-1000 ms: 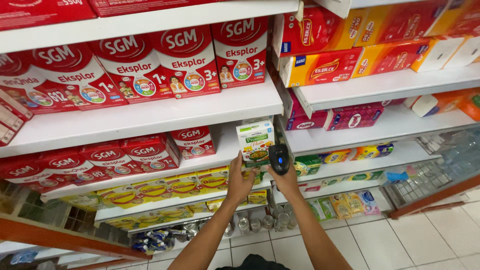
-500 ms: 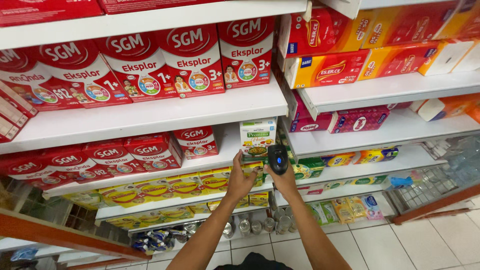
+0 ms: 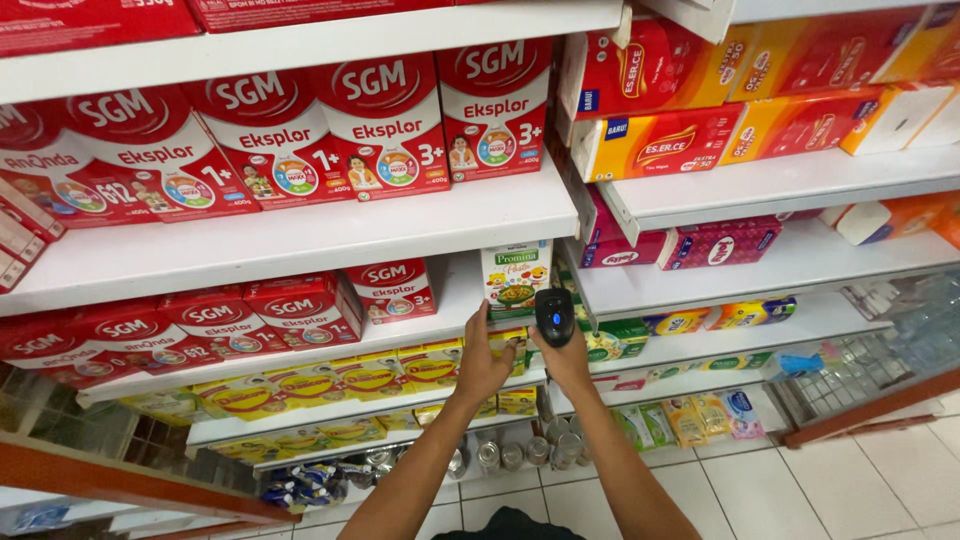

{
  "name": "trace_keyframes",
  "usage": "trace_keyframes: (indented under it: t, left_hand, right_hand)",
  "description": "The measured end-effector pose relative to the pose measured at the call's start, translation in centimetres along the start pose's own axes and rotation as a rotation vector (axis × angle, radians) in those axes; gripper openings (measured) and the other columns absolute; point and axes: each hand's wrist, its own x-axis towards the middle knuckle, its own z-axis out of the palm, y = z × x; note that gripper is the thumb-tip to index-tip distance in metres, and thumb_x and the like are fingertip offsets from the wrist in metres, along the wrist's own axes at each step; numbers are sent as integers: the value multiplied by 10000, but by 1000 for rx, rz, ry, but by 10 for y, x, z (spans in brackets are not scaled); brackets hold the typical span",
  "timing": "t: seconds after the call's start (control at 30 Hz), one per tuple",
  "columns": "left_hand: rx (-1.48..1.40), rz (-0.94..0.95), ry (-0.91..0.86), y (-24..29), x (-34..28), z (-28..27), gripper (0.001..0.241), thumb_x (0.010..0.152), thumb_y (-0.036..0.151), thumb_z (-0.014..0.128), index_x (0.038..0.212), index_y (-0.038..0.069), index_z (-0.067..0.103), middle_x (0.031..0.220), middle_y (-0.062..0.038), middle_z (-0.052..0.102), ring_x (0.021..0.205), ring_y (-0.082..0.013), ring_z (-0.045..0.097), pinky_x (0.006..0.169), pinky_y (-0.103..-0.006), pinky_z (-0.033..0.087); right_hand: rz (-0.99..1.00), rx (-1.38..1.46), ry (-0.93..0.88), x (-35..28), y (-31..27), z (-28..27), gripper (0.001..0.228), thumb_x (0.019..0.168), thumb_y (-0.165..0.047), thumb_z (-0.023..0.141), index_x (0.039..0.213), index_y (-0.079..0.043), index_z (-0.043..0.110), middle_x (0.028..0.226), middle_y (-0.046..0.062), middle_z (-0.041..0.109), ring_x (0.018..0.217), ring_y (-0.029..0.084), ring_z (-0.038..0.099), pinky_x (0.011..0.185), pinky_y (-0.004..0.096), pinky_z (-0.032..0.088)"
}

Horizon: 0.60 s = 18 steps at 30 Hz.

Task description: The person uses a handheld scanner to scan barcodes on boxes of milk powder and places the boxes onto shelves in a convenience store.

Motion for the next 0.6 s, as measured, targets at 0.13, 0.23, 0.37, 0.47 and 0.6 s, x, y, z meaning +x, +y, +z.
trace_keyframes:
  t: [0.13, 0.23, 0.37, 0.47, 0.6]
  left_hand:
    - [40, -43, -9, -9, -7, 3, 842, 877, 113, 721, 1540, -77, 238, 1493, -302, 410, 1404, -441, 412, 1172, -458, 346]
    - [80, -44, -9, -18, -5, 7, 844, 874, 123, 725, 1544, -73, 250, 1513, -314, 406, 1413, -445, 405, 1180, -466, 332]
    - [150, -47, -11, -28, -5, 11, 849, 854, 129, 733, 1540, -76, 277, 1503, -325, 422, 1418, -460, 388, 1195, -489, 306]
    - [188, -49, -20, -32, -3, 12, 852, 840, 141, 733, 1535, -81, 292, 1487, -334, 427, 1422, -472, 372, 1198, -500, 294]
    - [205, -102, -71, -37, -1, 13, 837, 872, 170, 718, 1542, -89, 287, 1509, -338, 404, 1450, -480, 335, 1206, -502, 276]
  right_hand:
    - [5, 10, 4, -3, 11, 3, 441, 827, -214, 848, 1166, -25, 639, 999, 72, 709, 878, 152, 627, 809, 320, 532]
    - [-61, 31, -4, -2, 15, 4, 472, 817, -194, 842, 1198, -29, 619, 1042, 71, 702, 916, 148, 640, 837, 317, 533]
    - [-50, -25, 3, -4, 15, 3, 514, 805, -192, 854, 1223, -34, 599, 1054, 69, 706, 926, 159, 652, 841, 319, 531]
    - [-45, -41, 9, -3, 11, 6, 513, 799, -185, 849, 1225, -34, 605, 1060, 73, 708, 936, 167, 658, 846, 322, 532]
    - [-59, -51, 5, -1, 8, 7, 499, 806, -189, 845, 1220, -32, 614, 1051, 77, 716, 931, 170, 670, 837, 324, 541]
